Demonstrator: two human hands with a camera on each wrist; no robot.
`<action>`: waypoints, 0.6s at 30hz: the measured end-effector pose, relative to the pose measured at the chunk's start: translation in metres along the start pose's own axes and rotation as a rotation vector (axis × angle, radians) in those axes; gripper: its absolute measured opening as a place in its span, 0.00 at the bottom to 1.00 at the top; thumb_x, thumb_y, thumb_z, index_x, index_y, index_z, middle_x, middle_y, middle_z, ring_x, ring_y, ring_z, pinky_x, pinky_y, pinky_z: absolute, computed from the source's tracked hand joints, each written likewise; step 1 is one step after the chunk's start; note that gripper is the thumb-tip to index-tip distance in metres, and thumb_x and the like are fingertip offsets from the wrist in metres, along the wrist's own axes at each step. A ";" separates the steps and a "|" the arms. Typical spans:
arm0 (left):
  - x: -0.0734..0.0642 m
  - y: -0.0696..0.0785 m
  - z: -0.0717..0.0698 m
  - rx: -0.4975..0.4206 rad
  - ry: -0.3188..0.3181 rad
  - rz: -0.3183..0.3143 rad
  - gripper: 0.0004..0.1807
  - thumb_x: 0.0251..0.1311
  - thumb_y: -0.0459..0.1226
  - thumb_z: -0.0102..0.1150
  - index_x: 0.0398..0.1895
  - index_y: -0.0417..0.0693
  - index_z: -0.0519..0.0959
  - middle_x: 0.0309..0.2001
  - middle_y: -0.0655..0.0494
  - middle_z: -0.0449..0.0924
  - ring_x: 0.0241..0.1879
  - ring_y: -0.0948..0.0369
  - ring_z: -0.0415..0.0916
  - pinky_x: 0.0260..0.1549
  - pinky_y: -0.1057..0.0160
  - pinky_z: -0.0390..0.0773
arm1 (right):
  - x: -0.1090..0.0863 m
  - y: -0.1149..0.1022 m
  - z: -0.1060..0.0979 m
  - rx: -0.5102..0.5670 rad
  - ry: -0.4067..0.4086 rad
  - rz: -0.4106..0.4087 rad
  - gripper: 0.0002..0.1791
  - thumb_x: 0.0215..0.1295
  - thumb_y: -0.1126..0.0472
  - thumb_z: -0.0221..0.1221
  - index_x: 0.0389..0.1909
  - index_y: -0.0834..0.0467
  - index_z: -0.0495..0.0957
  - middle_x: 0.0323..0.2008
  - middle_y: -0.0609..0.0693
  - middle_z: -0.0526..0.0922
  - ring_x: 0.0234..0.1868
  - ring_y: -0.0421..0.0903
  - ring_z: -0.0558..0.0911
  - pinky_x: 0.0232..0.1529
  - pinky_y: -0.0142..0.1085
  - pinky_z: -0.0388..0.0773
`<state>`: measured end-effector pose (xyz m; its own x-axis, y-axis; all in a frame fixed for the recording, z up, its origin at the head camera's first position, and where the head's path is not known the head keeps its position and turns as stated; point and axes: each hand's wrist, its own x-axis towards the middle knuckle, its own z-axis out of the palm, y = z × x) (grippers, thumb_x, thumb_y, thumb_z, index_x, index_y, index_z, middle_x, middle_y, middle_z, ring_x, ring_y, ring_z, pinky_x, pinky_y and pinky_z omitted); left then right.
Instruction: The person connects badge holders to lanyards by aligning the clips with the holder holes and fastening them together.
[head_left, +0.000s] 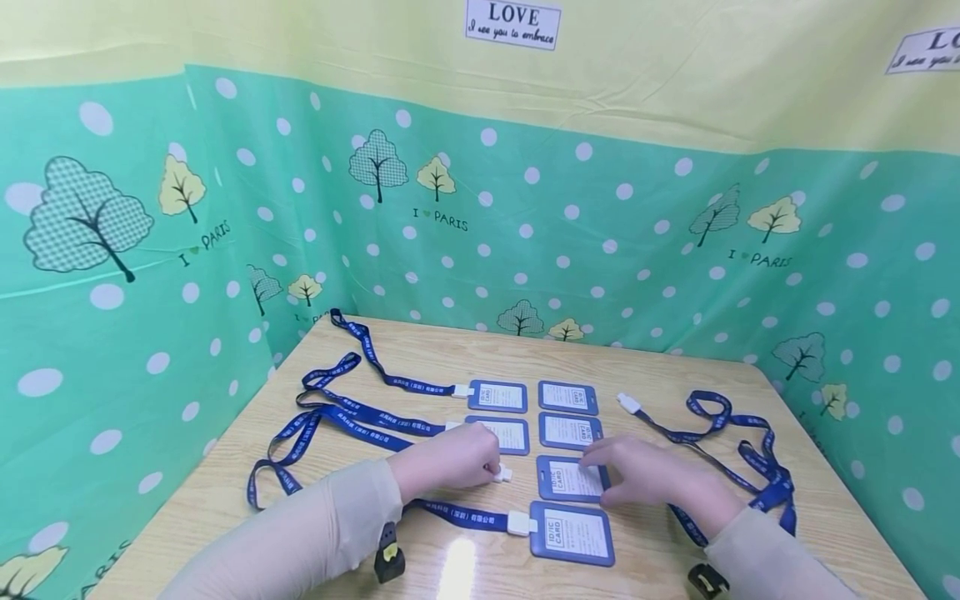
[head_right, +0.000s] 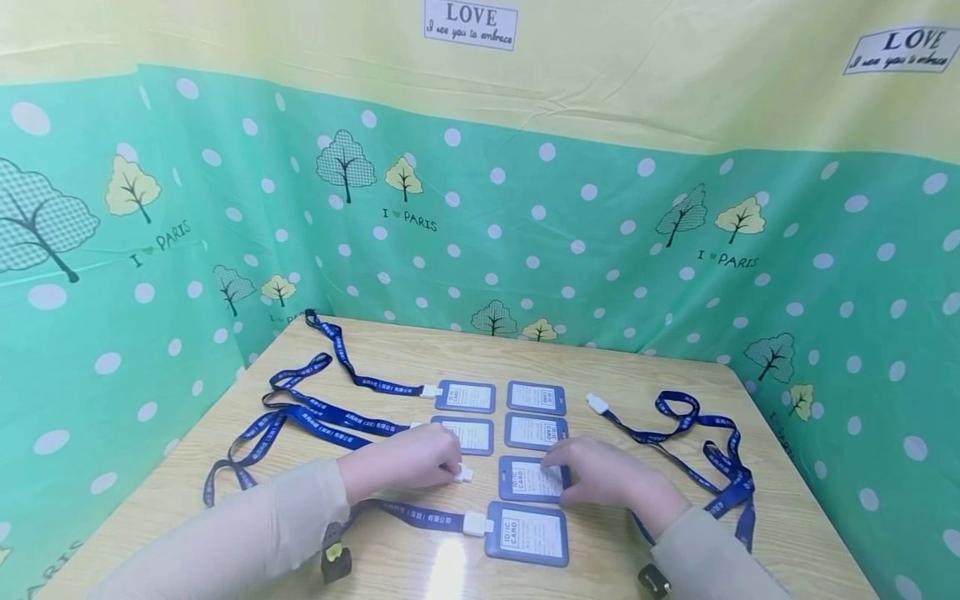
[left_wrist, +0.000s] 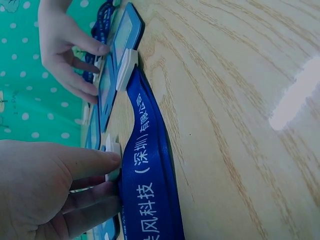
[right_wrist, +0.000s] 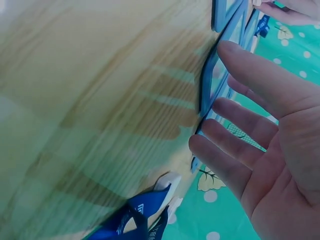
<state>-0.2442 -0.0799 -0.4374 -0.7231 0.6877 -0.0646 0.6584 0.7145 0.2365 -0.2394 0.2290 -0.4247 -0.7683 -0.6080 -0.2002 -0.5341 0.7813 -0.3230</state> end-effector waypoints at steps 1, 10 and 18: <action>0.000 0.000 0.000 0.000 0.000 0.000 0.04 0.61 0.37 0.69 0.30 0.55 0.91 0.28 0.68 0.82 0.22 0.72 0.72 0.28 0.75 0.74 | 0.000 0.000 0.000 0.004 -0.002 0.002 0.27 0.53 0.54 0.75 0.56 0.49 0.84 0.63 0.52 0.79 0.66 0.59 0.75 0.65 0.60 0.70; 0.001 0.001 0.001 -0.004 -0.005 -0.002 0.07 0.62 0.37 0.69 0.26 0.56 0.90 0.22 0.70 0.76 0.19 0.71 0.70 0.24 0.74 0.73 | 0.002 -0.003 0.003 0.004 -0.005 0.012 0.27 0.53 0.55 0.76 0.56 0.49 0.84 0.63 0.52 0.79 0.66 0.59 0.75 0.65 0.59 0.71; 0.002 -0.001 0.002 0.006 0.001 0.002 0.05 0.61 0.37 0.69 0.29 0.56 0.90 0.24 0.70 0.78 0.21 0.71 0.70 0.25 0.75 0.73 | 0.005 -0.004 0.005 -0.002 0.005 -0.010 0.26 0.54 0.55 0.76 0.56 0.49 0.85 0.61 0.50 0.81 0.65 0.57 0.76 0.64 0.57 0.73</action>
<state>-0.2456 -0.0789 -0.4399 -0.7221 0.6890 -0.0628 0.6611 0.7139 0.2307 -0.2391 0.2224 -0.4286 -0.7643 -0.6154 -0.1927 -0.5426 0.7751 -0.3236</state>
